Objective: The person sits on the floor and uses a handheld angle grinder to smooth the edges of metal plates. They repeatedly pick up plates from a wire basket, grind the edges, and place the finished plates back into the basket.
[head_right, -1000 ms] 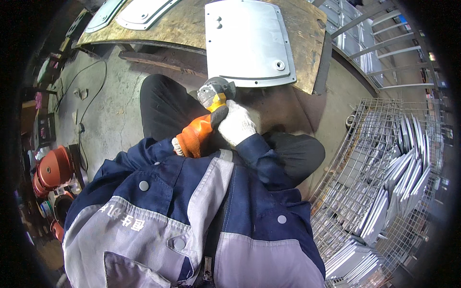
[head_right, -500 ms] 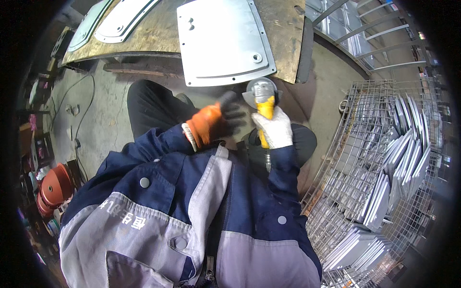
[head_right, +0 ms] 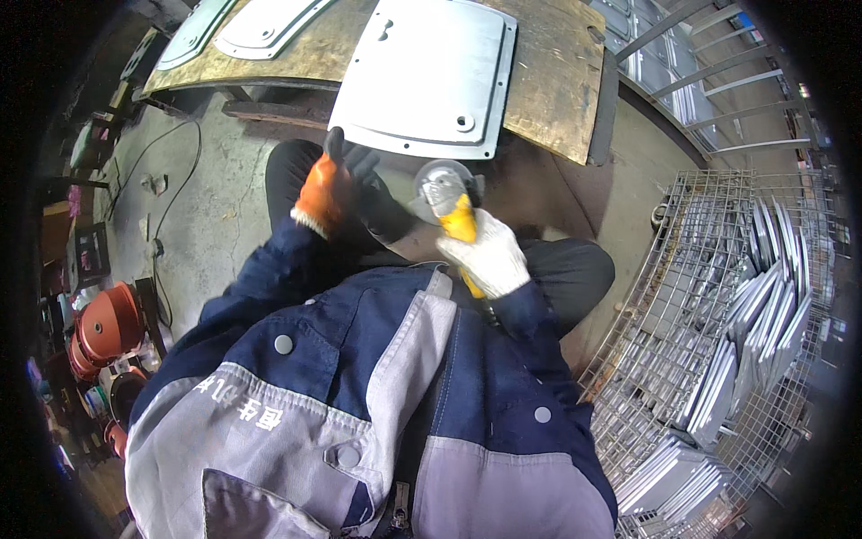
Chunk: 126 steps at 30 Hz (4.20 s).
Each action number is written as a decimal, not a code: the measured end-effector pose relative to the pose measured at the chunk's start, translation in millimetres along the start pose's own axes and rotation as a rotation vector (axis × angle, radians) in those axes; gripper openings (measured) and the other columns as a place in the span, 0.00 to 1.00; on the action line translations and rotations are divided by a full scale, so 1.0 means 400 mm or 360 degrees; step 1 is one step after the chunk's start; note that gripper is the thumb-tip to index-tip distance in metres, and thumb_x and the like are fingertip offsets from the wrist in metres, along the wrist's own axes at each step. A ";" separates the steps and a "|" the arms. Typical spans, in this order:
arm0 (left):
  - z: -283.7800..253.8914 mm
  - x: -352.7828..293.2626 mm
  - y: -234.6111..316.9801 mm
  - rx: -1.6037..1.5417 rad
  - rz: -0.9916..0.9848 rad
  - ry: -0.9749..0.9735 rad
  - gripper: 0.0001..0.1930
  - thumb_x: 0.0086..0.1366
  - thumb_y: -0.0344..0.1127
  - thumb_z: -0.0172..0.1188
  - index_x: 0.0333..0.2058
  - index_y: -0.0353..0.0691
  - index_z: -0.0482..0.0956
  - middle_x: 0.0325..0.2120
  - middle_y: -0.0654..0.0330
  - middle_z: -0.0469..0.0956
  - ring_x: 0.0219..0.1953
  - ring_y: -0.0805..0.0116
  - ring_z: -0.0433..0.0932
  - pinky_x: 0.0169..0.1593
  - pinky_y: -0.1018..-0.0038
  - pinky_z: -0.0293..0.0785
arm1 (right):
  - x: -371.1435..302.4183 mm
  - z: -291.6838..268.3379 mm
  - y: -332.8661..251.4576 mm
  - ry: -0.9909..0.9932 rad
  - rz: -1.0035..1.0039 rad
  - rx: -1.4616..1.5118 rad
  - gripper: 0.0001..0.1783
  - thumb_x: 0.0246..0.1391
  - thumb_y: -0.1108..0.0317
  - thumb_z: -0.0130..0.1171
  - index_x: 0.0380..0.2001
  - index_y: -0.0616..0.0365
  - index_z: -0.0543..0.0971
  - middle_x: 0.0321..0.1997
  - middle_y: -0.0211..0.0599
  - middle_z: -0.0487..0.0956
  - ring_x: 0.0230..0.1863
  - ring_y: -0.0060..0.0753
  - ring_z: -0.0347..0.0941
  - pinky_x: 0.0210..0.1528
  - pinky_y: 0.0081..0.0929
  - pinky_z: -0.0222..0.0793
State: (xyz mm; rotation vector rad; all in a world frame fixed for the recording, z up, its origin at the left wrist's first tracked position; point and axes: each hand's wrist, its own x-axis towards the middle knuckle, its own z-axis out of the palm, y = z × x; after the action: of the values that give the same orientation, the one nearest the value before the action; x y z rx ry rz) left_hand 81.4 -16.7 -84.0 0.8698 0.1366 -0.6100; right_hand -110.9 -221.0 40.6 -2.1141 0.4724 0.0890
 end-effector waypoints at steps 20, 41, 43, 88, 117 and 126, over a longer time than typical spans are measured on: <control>0.404 -0.224 -0.047 0.0341 -0.0880 -0.0813 0.20 0.65 0.42 0.61 0.52 0.37 0.75 0.40 0.60 0.76 0.41 0.74 0.77 0.44 0.75 0.76 | 0.036 -0.086 0.069 0.0195 0.0356 0.0307 0.21 0.44 0.61 0.67 0.40 0.63 0.78 0.35 0.46 0.81 0.35 0.40 0.79 0.40 0.31 0.74; 0.433 -0.140 -0.130 0.0577 -0.0244 -0.0956 0.23 0.62 0.51 0.62 0.45 0.36 0.74 0.31 0.61 0.77 0.34 0.67 0.77 0.39 0.71 0.75 | 0.117 -0.148 0.089 0.0235 0.0382 0.0167 0.22 0.44 0.60 0.67 0.39 0.64 0.78 0.33 0.45 0.81 0.34 0.39 0.79 0.38 0.32 0.72; 0.418 -0.112 -0.158 0.0197 -0.0648 -0.0847 0.25 0.62 0.54 0.61 0.44 0.37 0.73 0.31 0.59 0.77 0.34 0.62 0.77 0.38 0.68 0.75 | 0.100 -0.167 0.089 0.0303 0.0338 0.0341 0.20 0.45 0.62 0.68 0.37 0.65 0.78 0.29 0.41 0.80 0.30 0.33 0.77 0.33 0.29 0.71; 0.053 0.145 0.161 -0.0150 -0.0095 0.0378 0.10 0.65 0.47 0.57 0.28 0.51 0.74 0.17 0.69 0.67 0.20 0.73 0.64 0.25 0.74 0.61 | -0.024 -0.055 0.041 -0.0140 0.0532 0.0664 0.19 0.45 0.65 0.69 0.39 0.63 0.75 0.29 0.36 0.79 0.27 0.26 0.75 0.31 0.25 0.71; 0.149 -0.208 0.068 -0.0619 -0.0798 -0.0698 0.22 0.68 0.53 0.52 0.53 0.44 0.72 0.44 0.60 0.78 0.41 0.66 0.76 0.45 0.69 0.70 | 0.250 0.126 -0.184 -0.0128 -0.0228 -0.0140 0.16 0.46 0.60 0.61 0.35 0.60 0.77 0.37 0.53 0.79 0.42 0.57 0.76 0.44 0.45 0.72; 0.242 -0.208 0.073 -0.0264 -0.1021 -0.0388 0.26 0.66 0.54 0.55 0.53 0.40 0.72 0.44 0.57 0.78 0.41 0.65 0.78 0.46 0.68 0.75 | 0.217 0.056 -0.126 -0.0041 -0.0059 -0.0054 0.17 0.46 0.61 0.60 0.38 0.59 0.78 0.34 0.50 0.80 0.38 0.52 0.77 0.40 0.37 0.72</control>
State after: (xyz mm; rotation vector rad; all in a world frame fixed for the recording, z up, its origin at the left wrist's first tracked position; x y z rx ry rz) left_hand 16.4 -38.1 27.9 0.5750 0.2442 -1.2793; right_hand -9.9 -203.8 46.9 -2.1516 0.4188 0.1033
